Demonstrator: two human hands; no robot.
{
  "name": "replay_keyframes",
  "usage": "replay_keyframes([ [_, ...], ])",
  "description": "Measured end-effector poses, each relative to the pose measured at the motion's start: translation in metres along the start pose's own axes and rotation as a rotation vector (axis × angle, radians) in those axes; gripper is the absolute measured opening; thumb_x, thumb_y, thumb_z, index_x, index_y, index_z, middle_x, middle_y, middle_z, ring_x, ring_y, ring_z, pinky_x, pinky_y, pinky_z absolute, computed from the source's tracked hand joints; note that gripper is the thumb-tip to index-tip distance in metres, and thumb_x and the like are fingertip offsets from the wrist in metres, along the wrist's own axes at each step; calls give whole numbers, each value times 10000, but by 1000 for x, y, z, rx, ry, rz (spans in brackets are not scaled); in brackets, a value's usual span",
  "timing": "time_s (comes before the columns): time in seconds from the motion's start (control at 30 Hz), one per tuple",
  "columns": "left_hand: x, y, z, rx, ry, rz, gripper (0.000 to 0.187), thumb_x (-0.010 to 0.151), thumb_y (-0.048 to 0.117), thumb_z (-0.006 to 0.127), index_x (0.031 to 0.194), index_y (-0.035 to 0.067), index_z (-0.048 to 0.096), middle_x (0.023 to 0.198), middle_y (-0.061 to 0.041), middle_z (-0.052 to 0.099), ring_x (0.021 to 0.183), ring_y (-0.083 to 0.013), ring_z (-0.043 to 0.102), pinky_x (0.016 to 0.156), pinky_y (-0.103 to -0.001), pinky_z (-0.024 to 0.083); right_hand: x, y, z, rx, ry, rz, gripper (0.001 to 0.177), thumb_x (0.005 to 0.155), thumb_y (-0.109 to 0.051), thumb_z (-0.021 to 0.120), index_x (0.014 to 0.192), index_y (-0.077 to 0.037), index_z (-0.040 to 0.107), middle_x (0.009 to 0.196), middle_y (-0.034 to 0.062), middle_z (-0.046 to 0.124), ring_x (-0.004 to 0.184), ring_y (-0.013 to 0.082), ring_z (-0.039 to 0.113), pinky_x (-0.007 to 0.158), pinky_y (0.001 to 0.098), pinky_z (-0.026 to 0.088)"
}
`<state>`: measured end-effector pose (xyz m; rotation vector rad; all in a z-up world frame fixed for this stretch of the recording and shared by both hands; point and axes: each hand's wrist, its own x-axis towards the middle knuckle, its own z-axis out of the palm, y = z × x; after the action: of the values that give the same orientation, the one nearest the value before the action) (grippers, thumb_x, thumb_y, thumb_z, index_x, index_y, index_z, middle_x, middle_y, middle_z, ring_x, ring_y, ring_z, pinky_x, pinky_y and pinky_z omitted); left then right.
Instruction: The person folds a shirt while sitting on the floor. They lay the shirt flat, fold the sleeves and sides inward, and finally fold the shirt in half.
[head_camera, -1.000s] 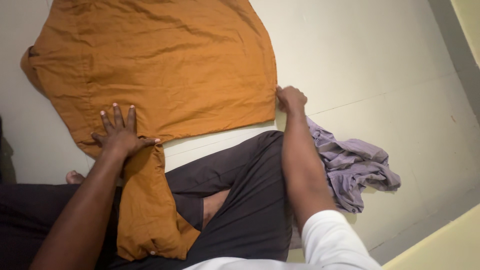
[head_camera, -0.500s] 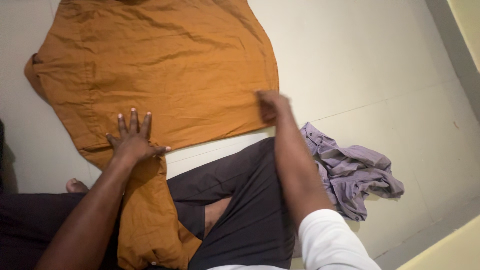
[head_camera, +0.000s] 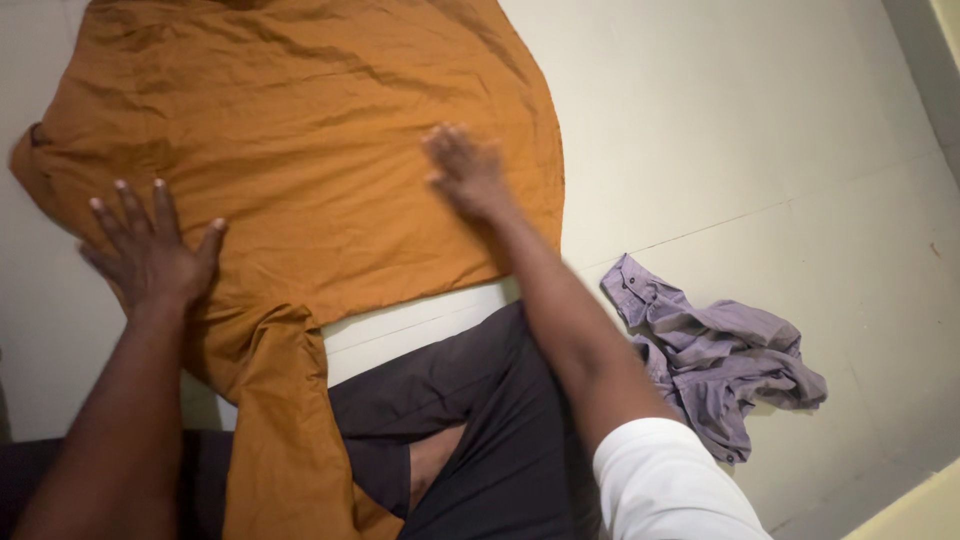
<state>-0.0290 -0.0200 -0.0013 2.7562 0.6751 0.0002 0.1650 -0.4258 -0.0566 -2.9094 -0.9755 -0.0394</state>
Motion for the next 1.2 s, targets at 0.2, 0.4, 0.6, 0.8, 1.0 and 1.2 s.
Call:
replay_keyframes([
  [0.2, -3, 0, -3, 15, -66, -56, 1004, 876, 849, 265, 1667, 247, 121, 1748, -84, -65, 1585, -339, -147, 1191, -731, -96, -15, 106, -44, 173, -43, 756, 660, 1094, -540, 229, 1660, -211, 149, 1755, 39, 47, 1615, 243, 38, 1263, 637, 13],
  [0.4, 3, 21, -13, -38, -45, -102, 982, 937, 848, 236, 1688, 227, 117, 1759, -100, -44, 1598, -347, -137, 1211, -709, -128, 32, 28, -30, 5, 208, 249, 726, 1153, -555, 280, 1695, -104, 110, 1767, 106, 14, 1637, 260, 1, 1293, 627, 16],
  [0.6, 29, 20, -8, -29, -5, 63, 966, 926, 819, 262, 1681, 233, 119, 1769, -65, -36, 1606, -337, -142, 1235, -662, -139, 49, -65, -9, 221, -203, -139, 707, 1101, -556, 395, 1663, -218, 131, 1734, 40, 57, 1594, 258, 22, 1260, 618, 16],
  [0.8, 33, 10, -7, -20, -56, 3, 976, 886, 820, 287, 1664, 250, 137, 1736, -55, -28, 1565, -355, -114, 1225, -645, -92, 20, 105, -13, 289, 169, 378, 630, 1177, -470, 326, 1675, -112, 183, 1765, 128, 127, 1631, 304, 105, 1325, 576, 122],
  [1.0, 72, 16, -16, -73, 32, -18, 880, 1038, 756, 308, 1689, 168, 251, 1772, -147, 105, 1617, -392, -28, 1297, -638, -13, 42, 85, -32, 197, 30, 551, 678, 1109, -527, 285, 1675, -173, 169, 1756, 77, 48, 1615, 253, 20, 1236, 665, -27],
  [1.2, 99, 17, -15, -73, 26, 86, 884, 985, 729, 380, 1677, 206, 210, 1752, -117, 74, 1589, -373, -59, 1276, -595, -55, 108, -105, -25, -23, -208, -162, 706, 1093, -635, 225, 1701, -291, 127, 1751, -6, -28, 1605, 192, -54, 1244, 635, -93],
])
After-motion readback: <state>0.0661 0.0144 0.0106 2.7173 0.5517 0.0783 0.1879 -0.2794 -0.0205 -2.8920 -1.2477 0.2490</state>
